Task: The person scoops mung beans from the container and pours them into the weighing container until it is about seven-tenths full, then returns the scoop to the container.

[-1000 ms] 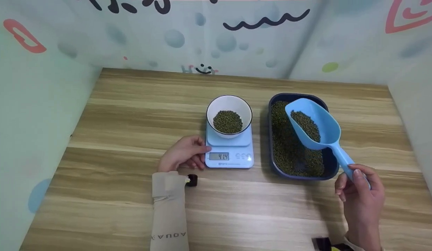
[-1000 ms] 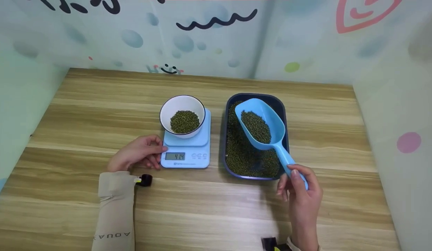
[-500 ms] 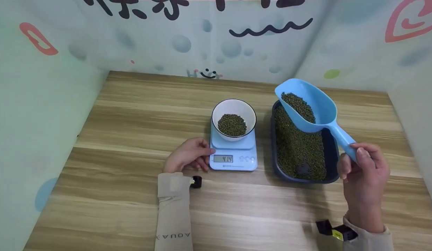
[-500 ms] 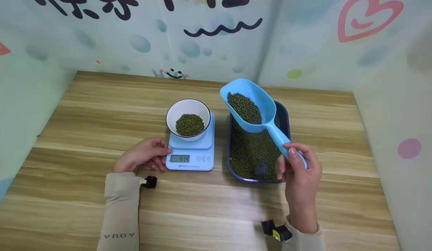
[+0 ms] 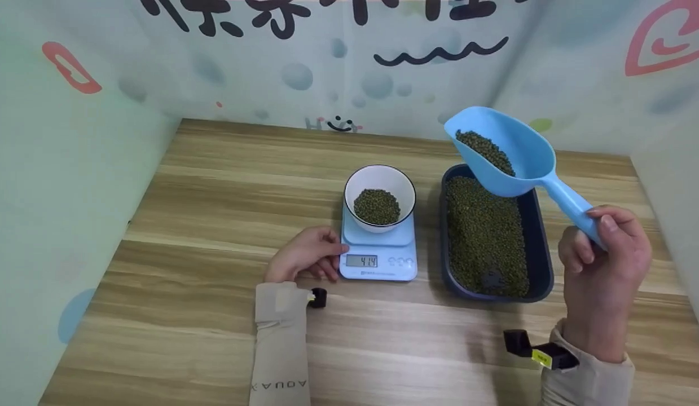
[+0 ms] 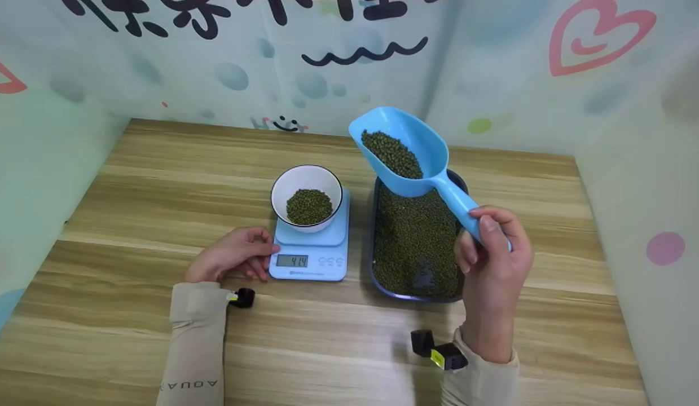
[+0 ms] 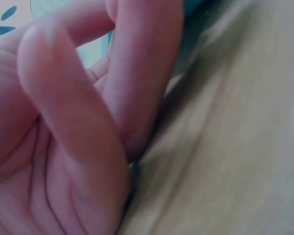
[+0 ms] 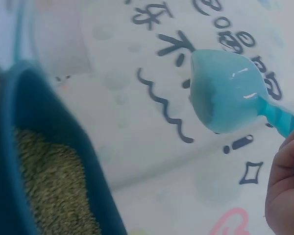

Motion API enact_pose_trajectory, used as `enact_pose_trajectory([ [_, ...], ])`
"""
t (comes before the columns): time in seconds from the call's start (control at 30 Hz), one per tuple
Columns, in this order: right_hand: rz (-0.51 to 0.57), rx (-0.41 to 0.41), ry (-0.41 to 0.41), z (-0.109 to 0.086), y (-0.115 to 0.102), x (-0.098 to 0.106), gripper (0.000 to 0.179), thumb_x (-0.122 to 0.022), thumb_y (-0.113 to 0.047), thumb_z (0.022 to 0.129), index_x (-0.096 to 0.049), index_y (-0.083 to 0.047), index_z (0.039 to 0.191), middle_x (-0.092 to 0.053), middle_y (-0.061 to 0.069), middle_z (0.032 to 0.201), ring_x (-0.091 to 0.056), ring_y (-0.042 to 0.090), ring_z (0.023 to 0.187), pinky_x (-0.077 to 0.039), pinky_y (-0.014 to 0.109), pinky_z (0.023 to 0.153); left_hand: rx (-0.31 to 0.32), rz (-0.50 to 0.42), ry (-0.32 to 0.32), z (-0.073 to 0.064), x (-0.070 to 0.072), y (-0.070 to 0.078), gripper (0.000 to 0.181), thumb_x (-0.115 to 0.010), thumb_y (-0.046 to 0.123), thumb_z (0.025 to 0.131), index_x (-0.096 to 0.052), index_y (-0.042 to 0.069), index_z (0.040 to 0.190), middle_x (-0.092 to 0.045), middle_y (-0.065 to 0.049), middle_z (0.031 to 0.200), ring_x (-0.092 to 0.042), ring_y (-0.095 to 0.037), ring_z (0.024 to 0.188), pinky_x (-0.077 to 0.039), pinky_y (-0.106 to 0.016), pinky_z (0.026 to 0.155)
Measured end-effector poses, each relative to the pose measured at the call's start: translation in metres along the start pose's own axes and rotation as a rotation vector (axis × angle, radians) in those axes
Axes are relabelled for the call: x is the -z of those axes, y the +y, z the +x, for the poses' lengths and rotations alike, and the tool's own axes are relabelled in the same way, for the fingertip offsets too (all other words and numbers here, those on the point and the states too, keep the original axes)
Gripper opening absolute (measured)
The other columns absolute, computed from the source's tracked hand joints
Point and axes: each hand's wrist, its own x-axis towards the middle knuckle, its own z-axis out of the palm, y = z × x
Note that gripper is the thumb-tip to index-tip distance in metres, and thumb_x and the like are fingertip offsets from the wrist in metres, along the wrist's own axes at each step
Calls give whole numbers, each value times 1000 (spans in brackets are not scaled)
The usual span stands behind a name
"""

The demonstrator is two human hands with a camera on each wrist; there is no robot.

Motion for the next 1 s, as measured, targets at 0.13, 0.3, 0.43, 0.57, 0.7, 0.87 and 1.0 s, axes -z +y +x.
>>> enact_pose_trajectory([
  [0.13, -4, 3, 2, 4, 4, -5, 12, -35, 12, 87, -41, 20, 80, -29, 11, 47, -28, 14, 39, -20, 20, 33, 9, -7, 7, -1, 2, -1, 26, -64, 23, 82, -51, 2, 90, -59, -14, 68, -63, -27, 55, -44, -24, 39],
  [0.3, -22, -30, 8, 8, 10, -13, 13, -35, 12, 86, -43, 19, 79, -30, 10, 46, -27, 12, 37, -18, 19, 32, 21, -1, 20, -1, 3, -1, 26, -65, 23, 82, -52, 3, 90, -59, -14, 69, -63, -27, 55, -44, -24, 39],
  [0.43, -70, -41, -5, 12, 14, -21, 13, -40, 10, 85, -44, 19, 78, -31, 9, 45, -27, 11, 36, -16, 19, 31, 22, 3, 20, 0, 1, 0, 27, -65, 25, 81, -52, 3, 90, -59, -14, 69, -63, -26, 55, -44, -24, 39],
  [0.57, -199, -20, -40, 13, 16, -26, 15, -49, 8, 83, -44, 21, 78, -31, 9, 46, -25, 11, 35, -15, 20, 31, 22, -4, 7, 1, -1, 0, 27, -66, 26, 81, -52, 4, 91, -59, -13, 69, -63, -26, 56, -45, -24, 40],
  [0.7, -301, -18, -57, 10, 17, -27, 19, -53, 7, 81, -44, 23, 80, -31, 8, 49, -24, 12, 36, -15, 21, 31, 16, 4, 16, 1, -2, 1, 27, -65, 25, 82, -53, 3, 91, -58, -13, 69, -63, -27, 56, -45, -24, 40],
  [0.87, -352, -23, -71, 8, 20, -26, 19, -53, 7, 81, -44, 24, 80, -32, 9, 49, -24, 12, 35, -15, 22, 31, 14, 16, 17, 1, -1, 2, 28, -65, 26, 82, -52, 3, 92, -59, -14, 70, -63, -28, 57, -45, -24, 40],
  [1.0, -397, -48, -81, 6, 23, -27, 20, -55, 7, 81, -45, 24, 80, -34, 10, 48, -25, 14, 36, -16, 23, 32, 9, 11, 19, 1, 0, 0, 27, -65, 25, 82, -52, 3, 91, -59, -13, 69, -64, -28, 57, -44, -24, 40],
])
